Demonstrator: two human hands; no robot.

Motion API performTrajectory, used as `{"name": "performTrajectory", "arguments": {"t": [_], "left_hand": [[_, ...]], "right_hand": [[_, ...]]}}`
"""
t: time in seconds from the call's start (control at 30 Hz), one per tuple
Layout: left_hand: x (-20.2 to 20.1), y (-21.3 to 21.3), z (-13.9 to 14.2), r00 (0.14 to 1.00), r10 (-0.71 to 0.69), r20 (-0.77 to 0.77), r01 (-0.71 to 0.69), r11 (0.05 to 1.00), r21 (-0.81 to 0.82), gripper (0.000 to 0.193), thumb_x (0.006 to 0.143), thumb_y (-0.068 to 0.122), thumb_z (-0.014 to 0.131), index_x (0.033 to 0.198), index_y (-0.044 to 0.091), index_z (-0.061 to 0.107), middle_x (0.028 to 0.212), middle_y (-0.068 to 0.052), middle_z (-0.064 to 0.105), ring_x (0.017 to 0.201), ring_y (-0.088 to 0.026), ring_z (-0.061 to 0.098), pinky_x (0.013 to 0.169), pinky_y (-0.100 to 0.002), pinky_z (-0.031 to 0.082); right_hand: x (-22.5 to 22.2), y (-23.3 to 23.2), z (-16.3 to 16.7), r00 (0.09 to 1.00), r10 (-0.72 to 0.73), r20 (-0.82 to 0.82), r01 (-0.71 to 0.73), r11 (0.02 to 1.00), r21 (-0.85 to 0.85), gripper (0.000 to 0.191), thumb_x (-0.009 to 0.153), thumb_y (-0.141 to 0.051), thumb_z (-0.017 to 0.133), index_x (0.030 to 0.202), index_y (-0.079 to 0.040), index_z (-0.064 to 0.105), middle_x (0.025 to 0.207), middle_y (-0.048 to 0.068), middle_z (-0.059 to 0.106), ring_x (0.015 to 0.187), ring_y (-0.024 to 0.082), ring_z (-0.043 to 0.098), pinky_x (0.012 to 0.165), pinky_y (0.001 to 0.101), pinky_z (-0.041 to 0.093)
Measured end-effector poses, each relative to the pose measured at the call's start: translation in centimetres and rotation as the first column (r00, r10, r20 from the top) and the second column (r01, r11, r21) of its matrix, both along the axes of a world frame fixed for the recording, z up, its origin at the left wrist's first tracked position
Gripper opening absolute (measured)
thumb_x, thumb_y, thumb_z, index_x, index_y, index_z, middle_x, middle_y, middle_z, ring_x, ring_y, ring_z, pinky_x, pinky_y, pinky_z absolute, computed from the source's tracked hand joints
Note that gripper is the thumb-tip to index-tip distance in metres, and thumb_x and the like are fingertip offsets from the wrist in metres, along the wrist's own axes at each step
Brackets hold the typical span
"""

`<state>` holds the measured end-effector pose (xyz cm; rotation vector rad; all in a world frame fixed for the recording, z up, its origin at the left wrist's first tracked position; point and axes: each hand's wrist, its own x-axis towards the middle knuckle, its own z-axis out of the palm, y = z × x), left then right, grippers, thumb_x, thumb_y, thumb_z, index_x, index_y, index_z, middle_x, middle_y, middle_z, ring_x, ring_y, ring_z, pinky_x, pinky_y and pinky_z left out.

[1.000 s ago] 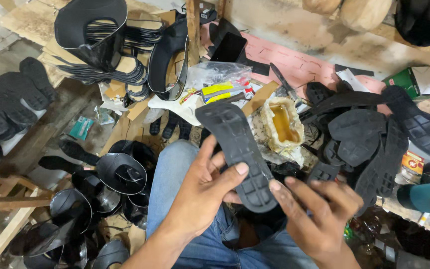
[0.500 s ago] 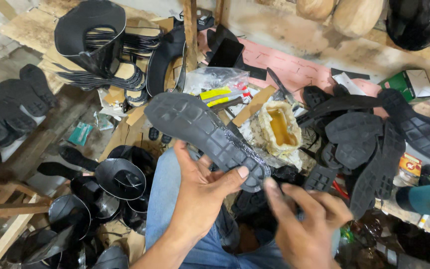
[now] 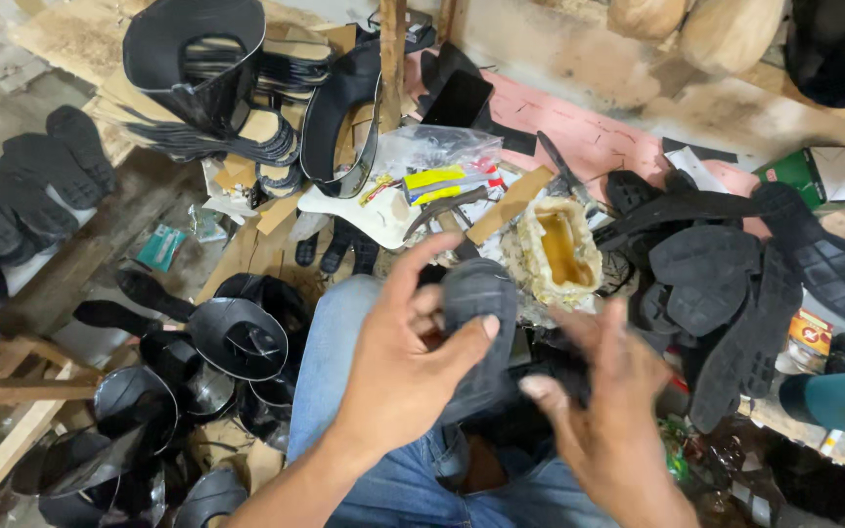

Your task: The person applies a viscous adhesive to the bottom of black shoe soles using their fingers. They repeatedly dip fingers into a container of glue and spread it evenly across the sole surface, handling one sole at a time.

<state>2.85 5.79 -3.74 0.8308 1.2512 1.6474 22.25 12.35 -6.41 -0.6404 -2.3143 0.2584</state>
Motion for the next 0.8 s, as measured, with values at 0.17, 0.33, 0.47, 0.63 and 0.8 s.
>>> {"name": "performTrajectory", "arguments": {"t": [0.17,0.33,0.47,0.63,0.8], "left_hand": [[-1.1,0.9,-1.4,0.985,0.004,0.171,0.012,0.996,-0.094,0.07,0.086,0.0,0.071,0.148,0.005,0.039,0.105,-0.012,0.075,0.088,-0.014,0.071,0.076,-0.029,0.059],[-2.1,0.3,-4.0,0.944,-0.162,0.287,0.197,0.976,-0.097,0.064,0.088,0.0,0.071,0.146,0.003,0.045,0.12,-0.01,0.072,0.105,-0.013,0.07,0.091,-0.028,0.058],[-3.4,-0.6,-5.4,0.946,-0.106,0.308,0.185,0.953,-0.24,0.067,0.082,-0.004,0.068,0.145,0.007,0.047,0.116,-0.01,0.072,0.096,-0.016,0.068,0.082,-0.032,0.057],[-4.1,-1.9,-5.7,0.954,-0.239,0.181,0.272,0.944,-0.19,0.069,0.084,-0.005,0.068,0.148,0.007,0.045,0.121,-0.004,0.07,0.101,-0.009,0.066,0.087,-0.026,0.054],[-5.3,-2.3,-5.2,0.916,-0.314,0.248,0.361,0.917,-0.171,0.076,0.085,-0.005,0.067,0.154,0.009,0.039,0.118,-0.008,0.07,0.096,-0.01,0.065,0.085,-0.027,0.054]], "right_hand": [[-1.6,-1.5,-1.9,0.998,-0.068,0.002,0.028,0.389,-0.921,0.122,0.081,-0.006,0.077,0.17,-0.021,-0.005,0.09,0.011,0.066,0.086,0.016,0.06,0.085,0.0287,0.051],[-1.3,1.4,-3.3,0.983,0.023,-0.18,-0.175,0.384,-0.906,0.11,0.092,-0.009,0.076,0.177,-0.016,0.006,0.104,0.012,0.068,0.091,0.019,0.062,0.086,0.0325,0.053],[-2.4,7.6,-3.5,0.96,-0.102,0.262,0.137,0.984,-0.119,0.065,0.087,-0.033,0.072,0.145,-0.013,0.052,0.142,0.021,0.052,0.132,0.04,0.042,0.108,0.0562,0.031],[-4.0,13.4,-4.6,0.79,-0.217,0.573,0.203,0.975,0.089,0.056,0.088,-0.058,0.058,0.123,-0.016,0.071,0.164,0.011,0.024,0.148,0.047,0.01,0.104,0.0746,0.014],[-3.0,13.3,-4.0,0.816,-0.363,0.451,0.32,0.932,0.171,0.046,0.106,-0.047,0.048,0.128,-0.015,0.073,0.149,-0.01,0.047,0.157,0.038,0.025,0.115,0.0688,0.016]]}}
